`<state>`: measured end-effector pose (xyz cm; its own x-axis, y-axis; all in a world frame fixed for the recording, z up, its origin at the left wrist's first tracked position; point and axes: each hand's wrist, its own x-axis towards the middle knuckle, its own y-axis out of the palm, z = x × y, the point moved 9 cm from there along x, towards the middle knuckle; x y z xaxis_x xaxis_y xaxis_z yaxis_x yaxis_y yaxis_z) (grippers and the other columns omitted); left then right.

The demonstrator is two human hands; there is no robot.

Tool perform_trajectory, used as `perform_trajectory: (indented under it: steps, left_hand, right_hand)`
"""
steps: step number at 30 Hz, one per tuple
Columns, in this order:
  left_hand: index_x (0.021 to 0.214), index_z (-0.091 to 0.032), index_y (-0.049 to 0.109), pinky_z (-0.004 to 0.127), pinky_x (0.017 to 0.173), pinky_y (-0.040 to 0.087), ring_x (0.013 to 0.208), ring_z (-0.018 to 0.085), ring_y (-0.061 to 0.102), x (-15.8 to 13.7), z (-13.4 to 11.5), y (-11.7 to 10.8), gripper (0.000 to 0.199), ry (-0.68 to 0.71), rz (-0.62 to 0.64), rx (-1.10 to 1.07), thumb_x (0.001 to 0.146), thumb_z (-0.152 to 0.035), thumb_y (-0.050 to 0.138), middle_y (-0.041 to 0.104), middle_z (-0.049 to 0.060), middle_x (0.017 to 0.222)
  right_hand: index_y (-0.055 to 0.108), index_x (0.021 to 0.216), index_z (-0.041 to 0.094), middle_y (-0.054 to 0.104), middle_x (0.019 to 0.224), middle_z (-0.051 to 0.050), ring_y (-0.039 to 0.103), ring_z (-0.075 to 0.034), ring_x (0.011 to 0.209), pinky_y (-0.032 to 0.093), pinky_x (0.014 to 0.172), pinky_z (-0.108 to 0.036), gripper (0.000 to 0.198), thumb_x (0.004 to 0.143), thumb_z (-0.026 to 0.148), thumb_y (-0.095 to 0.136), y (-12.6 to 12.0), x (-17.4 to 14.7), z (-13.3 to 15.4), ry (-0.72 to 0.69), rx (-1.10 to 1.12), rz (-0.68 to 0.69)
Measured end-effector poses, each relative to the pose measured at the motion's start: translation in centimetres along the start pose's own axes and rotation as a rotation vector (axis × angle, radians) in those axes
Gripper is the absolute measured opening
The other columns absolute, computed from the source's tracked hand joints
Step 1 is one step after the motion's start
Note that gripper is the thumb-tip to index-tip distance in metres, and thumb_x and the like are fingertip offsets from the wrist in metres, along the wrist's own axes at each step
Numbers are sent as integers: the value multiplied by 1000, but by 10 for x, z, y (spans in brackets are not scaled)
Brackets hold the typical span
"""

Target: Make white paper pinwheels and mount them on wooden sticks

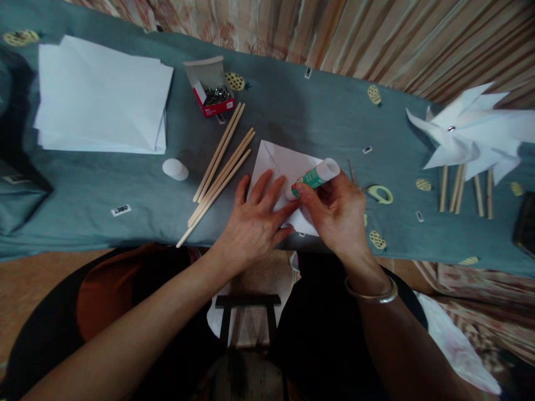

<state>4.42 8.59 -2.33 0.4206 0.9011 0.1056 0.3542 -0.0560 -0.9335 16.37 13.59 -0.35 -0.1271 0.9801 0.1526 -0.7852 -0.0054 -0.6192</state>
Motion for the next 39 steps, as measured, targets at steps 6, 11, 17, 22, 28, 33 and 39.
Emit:
perform_trajectory:
  steps: [6, 11, 17, 22, 28, 33, 39]
  left_hand:
    - [136, -31, 53, 67, 113, 21, 145, 40, 28, -1, 0, 0, 51, 8, -15, 2, 89, -47, 61, 40, 13, 154]
    - [138, -32, 51, 66, 114, 20, 145, 39, 27, -1, 0, -1, 51, 3, -14, -12, 89, -46, 60, 38, 12, 155]
    - [138, -31, 51, 69, 113, 21, 145, 41, 27, 0, -2, 0, 53, 21, -2, 6, 88, -44, 64, 37, 10, 157]
    - [137, -31, 52, 68, 114, 20, 145, 41, 27, -1, -2, -1, 50, 21, -13, 4, 90, -45, 60, 42, 8, 154]
    - [137, -32, 52, 66, 116, 20, 146, 38, 26, -2, -1, -1, 46, 16, -16, 1, 93, -46, 54, 41, 6, 155]
    - [136, -30, 53, 68, 114, 21, 145, 41, 28, -1, -2, 0, 49, 22, -9, 17, 90, -46, 58, 41, 10, 154]
    - [135, -29, 55, 67, 114, 21, 145, 41, 29, 0, -2, -1, 51, 17, -16, 17, 87, -46, 62, 40, 14, 154]
  right_hand:
    - [61, 92, 26, 70, 82, -2, 68, -21, 73, 55, 67, -36, 24, 84, 48, 67, -4, 0, -1, -10, 17, -27]
    - [61, 93, 25, 70, 84, -3, 68, -21, 75, 56, 69, -38, 24, 84, 46, 67, -4, 1, -2, 4, 41, -25]
    - [61, 95, 24, 70, 87, -3, 69, -21, 78, 56, 72, -38, 22, 85, 43, 67, -2, 2, -6, 37, 84, -11]
    - [60, 96, 25, 70, 88, -3, 69, -21, 82, 57, 75, -39, 22, 85, 42, 66, -3, 2, -8, 23, 89, -35]
    - [60, 95, 25, 69, 85, -2, 68, -22, 79, 56, 73, -39, 23, 85, 45, 66, -5, 2, -2, -7, 8, -72]
    - [60, 96, 26, 70, 84, -2, 68, -21, 77, 55, 70, -37, 25, 86, 48, 64, -5, 1, 2, -9, -22, -69]
    - [59, 96, 25, 71, 83, -3, 69, -22, 76, 55, 70, -38, 29, 86, 52, 63, -1, 1, 4, -6, -48, -54]
